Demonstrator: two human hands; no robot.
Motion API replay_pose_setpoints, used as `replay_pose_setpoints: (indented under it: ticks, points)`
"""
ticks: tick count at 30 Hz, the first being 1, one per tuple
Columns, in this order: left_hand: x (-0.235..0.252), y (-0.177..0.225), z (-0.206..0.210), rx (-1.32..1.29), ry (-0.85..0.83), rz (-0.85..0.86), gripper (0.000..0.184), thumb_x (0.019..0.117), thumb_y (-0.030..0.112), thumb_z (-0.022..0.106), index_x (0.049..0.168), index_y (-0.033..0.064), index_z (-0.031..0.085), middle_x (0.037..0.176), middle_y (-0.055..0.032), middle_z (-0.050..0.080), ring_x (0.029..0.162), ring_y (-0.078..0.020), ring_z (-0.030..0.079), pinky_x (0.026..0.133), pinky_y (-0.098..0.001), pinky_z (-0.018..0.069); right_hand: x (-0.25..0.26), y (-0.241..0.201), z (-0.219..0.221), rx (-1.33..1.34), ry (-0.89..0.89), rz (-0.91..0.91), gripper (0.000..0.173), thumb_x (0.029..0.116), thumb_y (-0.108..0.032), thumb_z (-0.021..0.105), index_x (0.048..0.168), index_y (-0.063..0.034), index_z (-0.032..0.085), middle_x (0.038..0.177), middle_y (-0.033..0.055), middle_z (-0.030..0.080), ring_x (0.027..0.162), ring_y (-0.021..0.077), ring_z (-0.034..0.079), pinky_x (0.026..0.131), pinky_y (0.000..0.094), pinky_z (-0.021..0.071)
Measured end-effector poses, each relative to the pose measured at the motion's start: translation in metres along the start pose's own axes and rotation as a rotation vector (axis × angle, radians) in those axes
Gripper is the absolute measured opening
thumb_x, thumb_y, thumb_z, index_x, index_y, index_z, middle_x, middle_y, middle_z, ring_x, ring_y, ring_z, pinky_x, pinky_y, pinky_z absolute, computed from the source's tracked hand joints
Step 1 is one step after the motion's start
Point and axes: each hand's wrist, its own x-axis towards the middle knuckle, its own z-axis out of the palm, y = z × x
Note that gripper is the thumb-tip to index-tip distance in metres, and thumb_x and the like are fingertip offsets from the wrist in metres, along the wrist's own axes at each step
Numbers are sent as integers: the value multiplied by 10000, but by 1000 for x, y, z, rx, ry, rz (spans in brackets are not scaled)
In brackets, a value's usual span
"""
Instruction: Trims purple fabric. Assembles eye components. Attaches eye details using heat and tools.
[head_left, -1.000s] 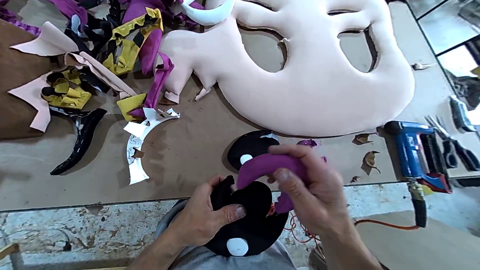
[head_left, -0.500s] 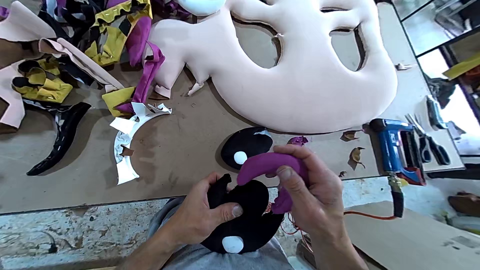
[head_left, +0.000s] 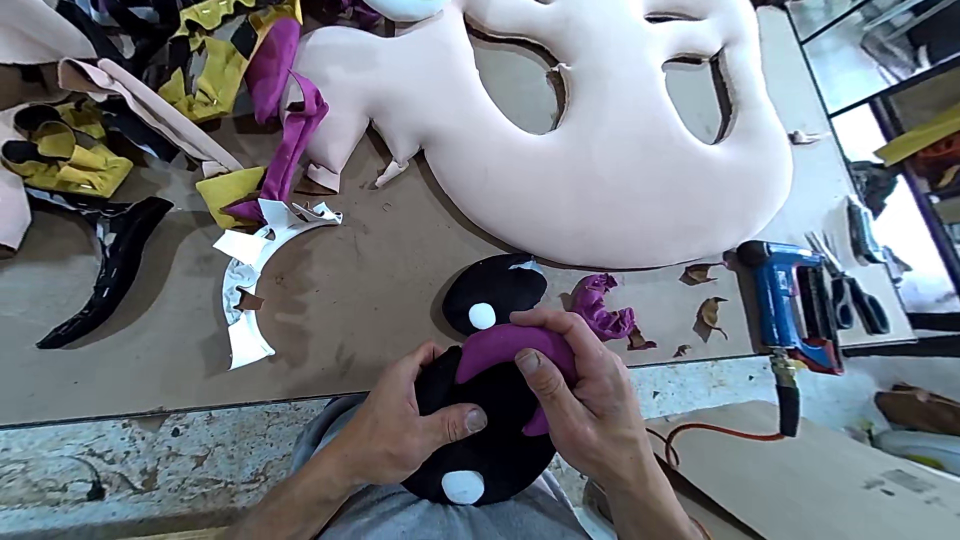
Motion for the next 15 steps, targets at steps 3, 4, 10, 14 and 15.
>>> replay_pose_setpoints:
  ticks: [3,4,10,14,15]
  points:
    - [-2,-3,-1,-5,3,-17,468,848,420,823,1119,91,631,1004,-10,726,948,-96,710,850,-293,615,-2,3,4,-21,-12,16,316,1041,-415,563,1273,-212,628,927,-111,688,759,-23,646,628,148,556]
    - [-3,-4,-1,-9,10,-13,474,847,433,822,1117,96,628,1003,-10,724,948,-97,709,849,-295,614,-3,4,5,-12,-14,28,321,1038,-423,568,1270,-210,627,910,-109,685,745,-23,643,619,149,554]
    - [2,-3,5,71,32,89,499,945,474,698,1242,84,604,1076,6,716,1007,-76,698,901,-283,608,9,3,1,47,82,49,297,1046,-384,557,1231,-178,665,926,-80,696,768,17,657,636,173,562]
    - [2,-2,6,-2,9,128,398,1004,379,639,1238,57,620,1082,-10,717,1010,-82,696,905,-286,603,7,7,2,94,117,-35,312,1062,-380,540,1236,-152,661,983,-68,700,829,13,663,704,166,569]
    - [2,-3,6,-11,16,139,348,1029,346,597,1222,57,629,1067,-7,718,993,-75,696,890,-283,602,6,7,3,114,117,-39,316,1063,-382,538,1240,-152,660,993,-66,699,848,15,666,721,167,572]
